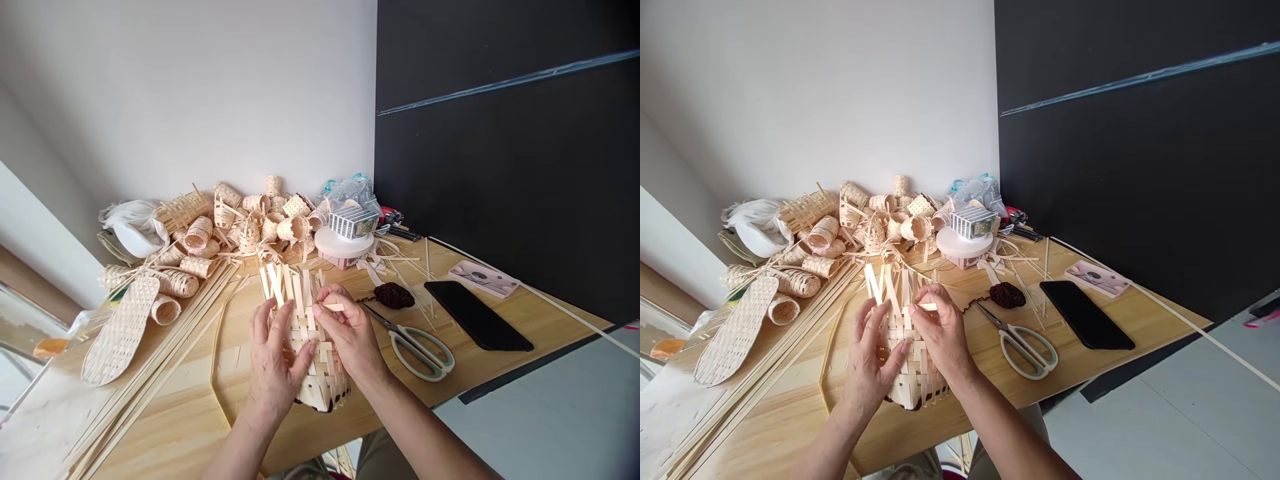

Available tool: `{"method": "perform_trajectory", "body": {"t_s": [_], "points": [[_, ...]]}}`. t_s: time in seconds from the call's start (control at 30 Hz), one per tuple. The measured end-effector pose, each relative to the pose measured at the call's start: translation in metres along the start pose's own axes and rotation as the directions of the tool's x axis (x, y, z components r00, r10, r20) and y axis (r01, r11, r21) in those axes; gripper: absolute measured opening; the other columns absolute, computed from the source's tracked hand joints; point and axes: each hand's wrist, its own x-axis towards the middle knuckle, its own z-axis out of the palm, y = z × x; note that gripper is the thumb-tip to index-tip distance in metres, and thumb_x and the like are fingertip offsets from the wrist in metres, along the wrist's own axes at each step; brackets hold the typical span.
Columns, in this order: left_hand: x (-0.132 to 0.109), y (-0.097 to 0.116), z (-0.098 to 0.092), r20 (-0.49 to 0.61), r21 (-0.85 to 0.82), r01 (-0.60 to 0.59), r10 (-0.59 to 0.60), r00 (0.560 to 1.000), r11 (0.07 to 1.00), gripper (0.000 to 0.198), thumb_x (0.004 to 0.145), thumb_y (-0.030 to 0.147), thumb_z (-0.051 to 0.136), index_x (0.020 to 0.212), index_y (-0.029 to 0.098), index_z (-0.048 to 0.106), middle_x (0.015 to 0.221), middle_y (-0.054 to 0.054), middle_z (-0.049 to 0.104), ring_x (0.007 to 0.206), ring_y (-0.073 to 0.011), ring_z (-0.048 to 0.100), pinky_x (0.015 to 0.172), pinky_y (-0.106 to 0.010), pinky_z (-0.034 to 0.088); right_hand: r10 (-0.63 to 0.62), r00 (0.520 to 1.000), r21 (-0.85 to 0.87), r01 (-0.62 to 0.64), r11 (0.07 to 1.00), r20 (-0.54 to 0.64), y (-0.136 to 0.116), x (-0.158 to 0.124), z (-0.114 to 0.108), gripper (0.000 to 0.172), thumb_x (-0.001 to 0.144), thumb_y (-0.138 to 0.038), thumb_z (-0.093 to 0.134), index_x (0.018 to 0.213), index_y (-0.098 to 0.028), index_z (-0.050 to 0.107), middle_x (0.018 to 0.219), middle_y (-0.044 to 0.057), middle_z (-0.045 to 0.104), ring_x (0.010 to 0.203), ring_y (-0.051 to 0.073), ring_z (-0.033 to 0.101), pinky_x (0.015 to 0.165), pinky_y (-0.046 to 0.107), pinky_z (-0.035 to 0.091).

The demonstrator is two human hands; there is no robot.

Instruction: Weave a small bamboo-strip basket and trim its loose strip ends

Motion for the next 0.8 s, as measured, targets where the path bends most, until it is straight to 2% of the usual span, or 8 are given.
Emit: {"method": "perform_trajectory", "body": {"t_s": [0.1,0.27,0.5,0.63,0.7,0.8], "points": [[-0.003,-0.002,-0.001,-0.007,0.013,-0.028,0.028,1.000,1.000,0.047,0.082,0.035,0.056,0.126,0.025,0.043,0.122,-0.013,0.044,0.111,-0.0281,0.049,0.086,-0.043,0.047,-0.035,0.999,-0.039,0.037,0.999,0.039,-0.003,-0.003,-0.001,0.020,0.081,-0.025,0.054,0.063,-0.020,0.046,0.083,0.001,0.045,0.071,0.013,0.048,0.055,0.022,0.040],[-0.004,-0.002,-0.005,-0.016,-0.043,-0.003,0.002,1.000,0.999,0.039,0.080,0.036,0.058,0.115,0.023,0.048,0.110,-0.010,0.046,0.103,-0.0234,0.052,0.083,-0.036,0.050,-0.042,0.994,-0.012,0.043,0.999,0.096,0.002,-0.005,-0.006,0.028,0.081,-0.025,0.054,0.058,-0.019,0.039,0.086,0.001,0.045,0.076,0.014,0.049,0.056,0.023,0.039],[-0.007,-0.001,-0.006,-0.057,-0.010,-0.039,0.038,0.998,0.999,0.037,0.077,0.040,0.060,0.109,0.021,0.050,0.104,-0.009,0.045,0.097,-0.0230,0.052,0.079,-0.035,0.050,-0.115,0.987,0.007,0.115,0.993,0.110,0.000,-0.009,-0.010,0.025,0.080,-0.022,0.053,0.058,-0.020,0.041,0.085,0.001,0.047,0.082,0.017,0.049,0.071,0.029,0.041],[-0.014,-0.006,-0.004,-0.116,-0.070,-0.062,0.053,0.992,0.996,0.036,0.076,0.035,0.063,0.107,0.023,0.050,0.107,-0.008,0.042,0.103,-0.0230,0.048,0.084,-0.036,0.048,-0.193,0.972,-0.084,0.205,0.975,0.132,-0.012,-0.014,-0.011,0.022,0.081,-0.020,0.052,0.061,-0.020,0.045,0.082,0.002,0.048,0.079,0.017,0.051,0.068,0.029,0.044],[-0.017,-0.008,-0.006,-0.115,-0.132,-0.037,0.022,0.993,0.991,0.036,0.075,0.031,0.064,0.108,0.023,0.050,0.108,-0.008,0.041,0.105,-0.0227,0.046,0.086,-0.036,0.047,-0.259,0.954,-0.167,0.283,0.944,0.155,-0.017,-0.016,-0.010,0.016,0.081,-0.017,0.052,0.066,-0.020,0.049,0.083,0.003,0.049,0.079,0.017,0.052,0.065,0.028,0.045],[-0.016,-0.010,-0.013,-0.074,-0.286,0.085,-0.110,0.991,0.954,0.032,0.078,0.030,0.062,0.107,0.024,0.051,0.109,-0.008,0.043,0.106,-0.0223,0.047,0.088,-0.037,0.046,-0.362,0.906,-0.269,0.413,0.870,0.218,-0.021,-0.017,-0.005,0.012,0.080,-0.011,0.053,0.073,-0.020,0.054,0.083,0.004,0.051,0.082,0.017,0.054,0.070,0.030,0.048]]}}
